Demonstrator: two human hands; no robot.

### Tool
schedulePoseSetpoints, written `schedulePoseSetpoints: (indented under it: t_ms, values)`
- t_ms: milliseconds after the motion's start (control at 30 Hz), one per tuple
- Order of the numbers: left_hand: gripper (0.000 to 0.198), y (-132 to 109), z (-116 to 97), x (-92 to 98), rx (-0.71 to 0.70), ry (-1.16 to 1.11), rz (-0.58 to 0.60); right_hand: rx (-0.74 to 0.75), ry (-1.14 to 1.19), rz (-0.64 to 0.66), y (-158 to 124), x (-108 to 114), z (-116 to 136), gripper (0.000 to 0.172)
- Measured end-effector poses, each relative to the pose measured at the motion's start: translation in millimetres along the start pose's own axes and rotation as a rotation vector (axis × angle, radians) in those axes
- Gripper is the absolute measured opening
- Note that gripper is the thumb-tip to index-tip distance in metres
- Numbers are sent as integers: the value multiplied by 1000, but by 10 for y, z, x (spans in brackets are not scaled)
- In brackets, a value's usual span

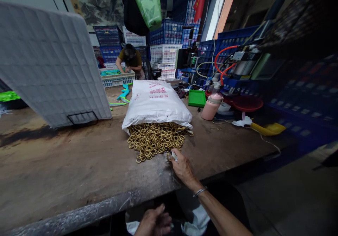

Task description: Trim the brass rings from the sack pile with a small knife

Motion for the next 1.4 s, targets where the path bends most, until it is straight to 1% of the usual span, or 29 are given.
schedulePoseSetpoints:
  t_ms: [67, 100, 200, 233, 267, 300, 333, 400, 433, 467, 500, 567, 633, 767, 867, 967, 1067, 1233, 1333, 1400]
  values:
    - [32, -60, -22, -29, -40, 101, 47, 44, 108, -1, -23, -6, 22, 18]
    - [34, -100, -41, -55, -78, 150, 91, 72, 156, 4, -41, -13, 42, 17]
    - [42, -272, -146, -179, -253, 312, 232, 138, 258, 41, -118, -40, 123, 15]
    - [44, -344, -202, -228, -319, 363, 236, 152, 278, 60, -150, -46, 155, 14]
    - [45, -418, -268, -277, -380, 402, 222, 164, 294, 79, -184, -50, 188, 14]
    - [45, -489, -344, -320, -429, 411, 162, 179, 306, 99, -219, -50, 223, 13]
    - [44, -554, -430, -359, -493, 397, 88, 197, 315, 120, -255, -47, 259, 12]
    - [41, -648, -602, -408, -584, 361, -98, 233, 335, 172, -321, -33, 333, 11]
    - [43, -672, -681, -421, -628, 342, -152, 246, 348, 201, -350, -23, 371, 11]
    - [45, -681, -749, -428, -669, 331, -170, 256, 363, 231, -375, -14, 407, 10]
    - [45, -676, -804, -428, -699, 331, -162, 264, 379, 261, -396, -6, 443, 10]
    - [40, -637, -874, -413, -721, 338, -114, 270, 417, 310, -426, 6, 504, 10]
    - [34, -585, -897, -387, -708, 342, -75, 242, 451, 341, -438, 7, 546, 13]
    - [33, -521, -883, -341, -699, 348, -56, 83, 528, 406, -429, -34, 568, 21]
    - [34, -521, -871, -319, -693, 371, -55, 26, 520, 397, -409, -75, 568, 21]
    - [33, -532, -873, -301, -682, 383, -56, 20, 469, 361, -393, -100, 576, 19]
    - [33, -535, -875, -289, -680, 381, -25, 24, 477, 369, -386, -103, 593, 19]
    - [30, -553, -849, -297, -666, 269, 53, 24, 524, 383, -367, -87, 597, 16]
    - [27, -578, -846, -306, -660, 207, 88, 45, 417, 346, -374, -78, 564, 18]
    - [26, -591, -859, -302, -675, 199, 88, 114, 309, 354, -404, -75, 536, 15]
Point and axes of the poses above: each hand's wrist, its own y-axis towards the middle knuckle, its own x-axis out of the back of the hand, z = x × y, the point moved 1 cm from there along y, towards the middle knuckle, and after that the axes turned 6 degrees about y, right-handed, at the moved point
